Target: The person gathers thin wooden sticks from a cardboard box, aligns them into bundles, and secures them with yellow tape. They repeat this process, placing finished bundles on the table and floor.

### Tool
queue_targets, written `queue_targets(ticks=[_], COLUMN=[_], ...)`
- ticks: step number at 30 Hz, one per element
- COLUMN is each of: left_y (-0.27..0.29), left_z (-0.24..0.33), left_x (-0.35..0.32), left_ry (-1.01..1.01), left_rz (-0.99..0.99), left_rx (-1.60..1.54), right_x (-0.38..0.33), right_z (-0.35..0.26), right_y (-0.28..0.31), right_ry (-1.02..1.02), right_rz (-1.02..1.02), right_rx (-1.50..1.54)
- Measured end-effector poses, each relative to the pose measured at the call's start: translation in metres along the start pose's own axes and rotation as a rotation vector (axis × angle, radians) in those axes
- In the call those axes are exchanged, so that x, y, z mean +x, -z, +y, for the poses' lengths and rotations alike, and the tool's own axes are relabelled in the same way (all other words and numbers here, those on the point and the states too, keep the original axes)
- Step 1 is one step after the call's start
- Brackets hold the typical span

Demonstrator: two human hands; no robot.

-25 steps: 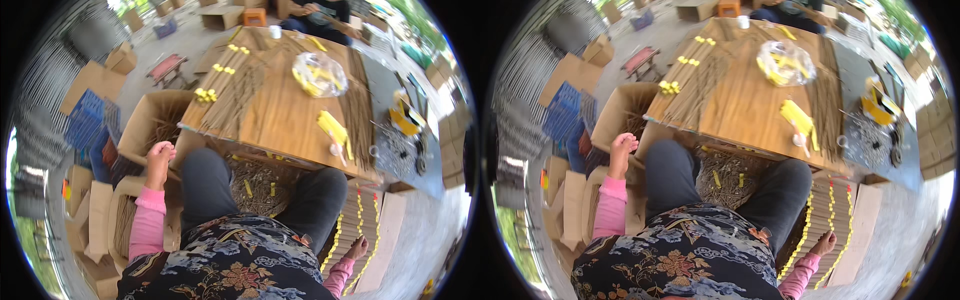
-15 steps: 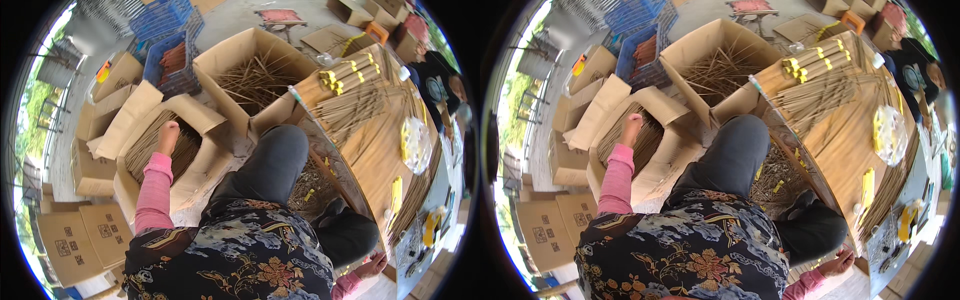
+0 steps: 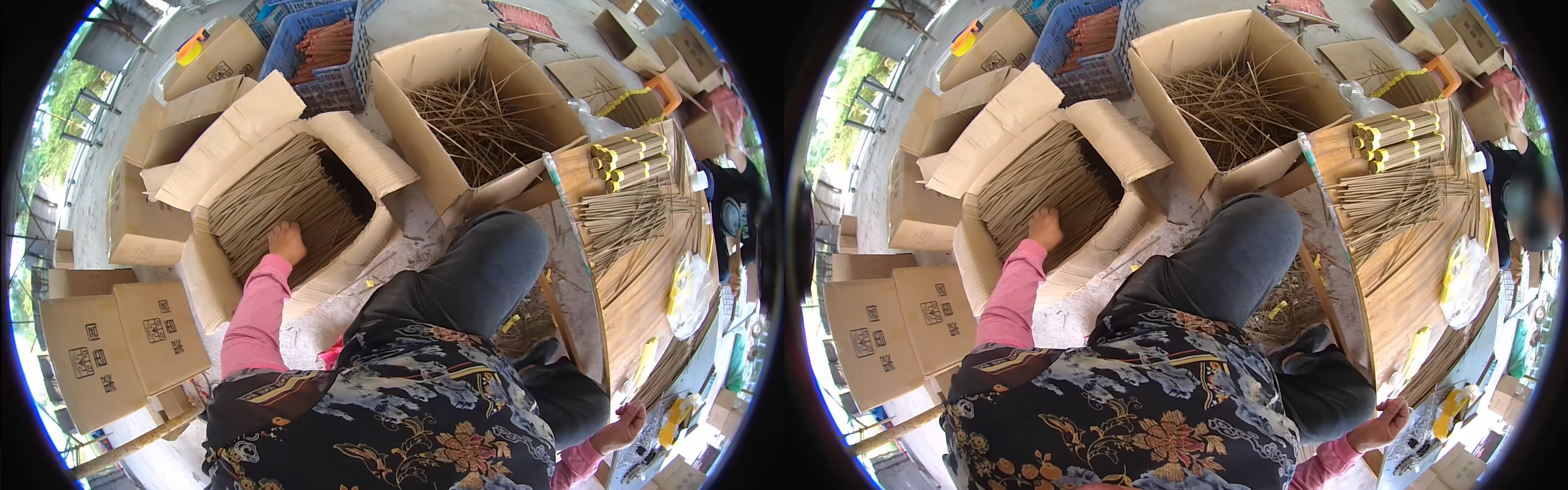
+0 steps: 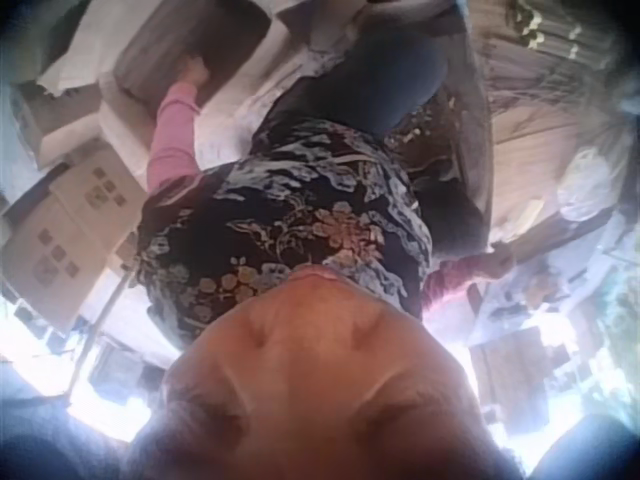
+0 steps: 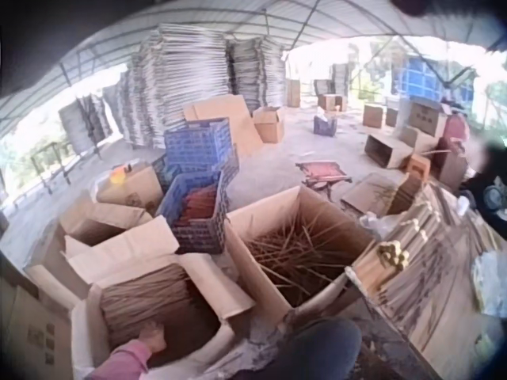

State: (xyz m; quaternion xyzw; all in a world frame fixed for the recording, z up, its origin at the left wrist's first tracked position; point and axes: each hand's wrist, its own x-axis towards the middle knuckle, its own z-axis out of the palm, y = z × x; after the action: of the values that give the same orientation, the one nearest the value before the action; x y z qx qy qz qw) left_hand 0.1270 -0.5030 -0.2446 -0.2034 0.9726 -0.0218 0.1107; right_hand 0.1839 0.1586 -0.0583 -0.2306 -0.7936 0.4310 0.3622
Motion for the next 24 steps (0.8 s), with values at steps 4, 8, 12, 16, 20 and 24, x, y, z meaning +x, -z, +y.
queue_targets(ticks=[4,8,12,16,20,24], left_y=[-0.015,-0.014,-0.017,-0.014,-0.013,-0.01], left_z=[-0.004,-0.001,-0.004,-0.006,-0.005,-0.001], left_x=[0.002,0.004,0.005,0.013,0.016,0.015], left_ry=[-0.013,-0.013,-0.052,-0.083,-0.112,-0.122], left_rz=[0.131,0.12,0.079,-0.017,-0.076,-0.091], left_rx=[0.038,-0.015,-0.002,-0.059,-0.031,-0.028], right_x=[-0.007,-0.011,-0.016,-0.019,-0.021,-0.022], right_z=[-0.01,-0.007,-0.01,-0.009,-0.009,-0.007], right_y=[-0.006,-0.004,-0.004,-0.002,-0.002,0.001], right_ry=[0.012,0.031,0.013,0.022,-0.008,-0.031], right_rz=[-0.006,-0.053,-0.048,-0.072,-0.073,-0.096], right_rx=[-0.069,-0.088,-0.083,-0.065,-0.063,-0.057])
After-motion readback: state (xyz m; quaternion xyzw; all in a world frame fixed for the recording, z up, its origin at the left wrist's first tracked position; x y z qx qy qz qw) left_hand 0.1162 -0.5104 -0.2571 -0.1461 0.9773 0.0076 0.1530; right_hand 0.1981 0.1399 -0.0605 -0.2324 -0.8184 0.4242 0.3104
